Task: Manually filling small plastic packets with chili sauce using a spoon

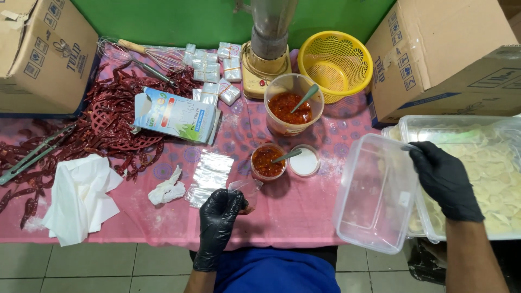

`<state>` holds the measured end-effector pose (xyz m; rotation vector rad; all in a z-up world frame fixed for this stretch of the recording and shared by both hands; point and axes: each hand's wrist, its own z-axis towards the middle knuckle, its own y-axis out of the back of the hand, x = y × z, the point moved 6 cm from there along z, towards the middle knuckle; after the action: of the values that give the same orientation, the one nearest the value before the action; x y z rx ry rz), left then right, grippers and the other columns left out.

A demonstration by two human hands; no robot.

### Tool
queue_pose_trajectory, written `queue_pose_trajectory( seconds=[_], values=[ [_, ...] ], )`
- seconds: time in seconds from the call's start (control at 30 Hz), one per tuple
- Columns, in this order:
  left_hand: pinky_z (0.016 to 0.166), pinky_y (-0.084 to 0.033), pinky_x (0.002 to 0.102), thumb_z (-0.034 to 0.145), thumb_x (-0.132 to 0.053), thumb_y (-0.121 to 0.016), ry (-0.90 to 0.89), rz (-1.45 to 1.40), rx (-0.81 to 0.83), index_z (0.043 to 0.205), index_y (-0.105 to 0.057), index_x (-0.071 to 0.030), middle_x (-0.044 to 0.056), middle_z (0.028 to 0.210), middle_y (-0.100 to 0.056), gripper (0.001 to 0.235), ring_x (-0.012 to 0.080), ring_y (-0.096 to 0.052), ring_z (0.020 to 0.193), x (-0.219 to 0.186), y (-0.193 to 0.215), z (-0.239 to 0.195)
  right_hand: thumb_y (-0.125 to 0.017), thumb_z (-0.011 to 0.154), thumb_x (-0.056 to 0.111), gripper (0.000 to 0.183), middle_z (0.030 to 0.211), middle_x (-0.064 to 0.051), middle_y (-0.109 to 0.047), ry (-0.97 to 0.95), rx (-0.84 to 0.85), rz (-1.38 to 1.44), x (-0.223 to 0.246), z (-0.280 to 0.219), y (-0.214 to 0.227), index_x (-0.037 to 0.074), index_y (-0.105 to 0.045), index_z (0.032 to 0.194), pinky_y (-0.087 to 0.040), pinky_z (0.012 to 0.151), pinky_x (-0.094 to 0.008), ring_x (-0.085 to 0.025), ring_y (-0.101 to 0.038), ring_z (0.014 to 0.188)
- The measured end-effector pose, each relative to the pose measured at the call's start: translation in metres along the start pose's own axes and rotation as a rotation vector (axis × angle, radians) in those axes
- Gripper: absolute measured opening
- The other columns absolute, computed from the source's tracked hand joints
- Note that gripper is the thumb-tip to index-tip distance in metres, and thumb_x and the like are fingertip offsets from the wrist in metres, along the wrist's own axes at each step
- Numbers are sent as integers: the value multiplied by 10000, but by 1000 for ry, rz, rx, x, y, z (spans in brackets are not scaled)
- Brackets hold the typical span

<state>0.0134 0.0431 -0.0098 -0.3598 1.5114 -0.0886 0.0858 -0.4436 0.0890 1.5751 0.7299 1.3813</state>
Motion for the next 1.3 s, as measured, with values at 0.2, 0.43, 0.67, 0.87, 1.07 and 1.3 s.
queue_pose_trajectory(
  seconds=[0.2, 0.43, 0.67, 0.87, 1.07, 1.3],
  values=[
    [731, -709, 362, 944, -95, -704, 20, 7, -11, 905, -704, -27, 101, 785, -721, 78, 217, -754, 757, -3, 6, -3, -507, 1125, 345, 256, 826, -133, -735, 245, -102, -313, -17, 34, -60, 215, -676, 1269, -502, 622, -498, -445, -686, 711],
    [721, -682, 344, 950, -113, -703, 8, 21, 1, 878, -712, -35, 92, 774, -727, 106, 201, -734, 737, -10, 3, -1, -511, 1024, 245, 229, 795, -120, -727, 195, -7, -537, -8, 51, -107, 254, -633, 1218, -523, 593, -514, -440, -698, 702],
    [711, -725, 380, 932, -107, -717, 21, -23, 10, 879, -710, -33, 110, 754, -736, 91, 223, -766, 711, -13, -2, -1, -623, 914, 181, 458, 915, -18, -778, 317, -185, -687, -21, 77, -145, 339, -703, 1336, -515, 528, -420, -321, -741, 735],
    [710, -661, 344, 940, -124, -723, 52, 2, -23, 819, -692, -60, 76, 741, -725, 140, 177, -717, 724, -2, 5, 0, -574, 1008, 399, 483, 1009, -139, -790, 190, -108, -578, -18, 59, -142, 180, -608, 1438, -574, 649, -513, -404, -755, 856],
    [725, -646, 349, 935, -122, -724, 59, 2, 6, 868, -709, -52, 83, 771, -723, 98, 189, -713, 745, -5, 1, 2, -511, 965, 330, 499, 1000, -294, -734, -146, 48, -157, -24, 12, -122, 125, -590, 1412, -508, 816, -577, -539, -675, 930],
    [709, -656, 355, 945, -98, -707, 43, -10, 20, 913, -727, -39, 88, 794, -726, 70, 201, -721, 748, -3, -1, 6, -527, 952, 248, 446, 927, -142, -681, -475, -91, 251, 27, -89, -82, 156, -618, 1379, -462, 849, -453, -339, -645, 871]
  ],
)
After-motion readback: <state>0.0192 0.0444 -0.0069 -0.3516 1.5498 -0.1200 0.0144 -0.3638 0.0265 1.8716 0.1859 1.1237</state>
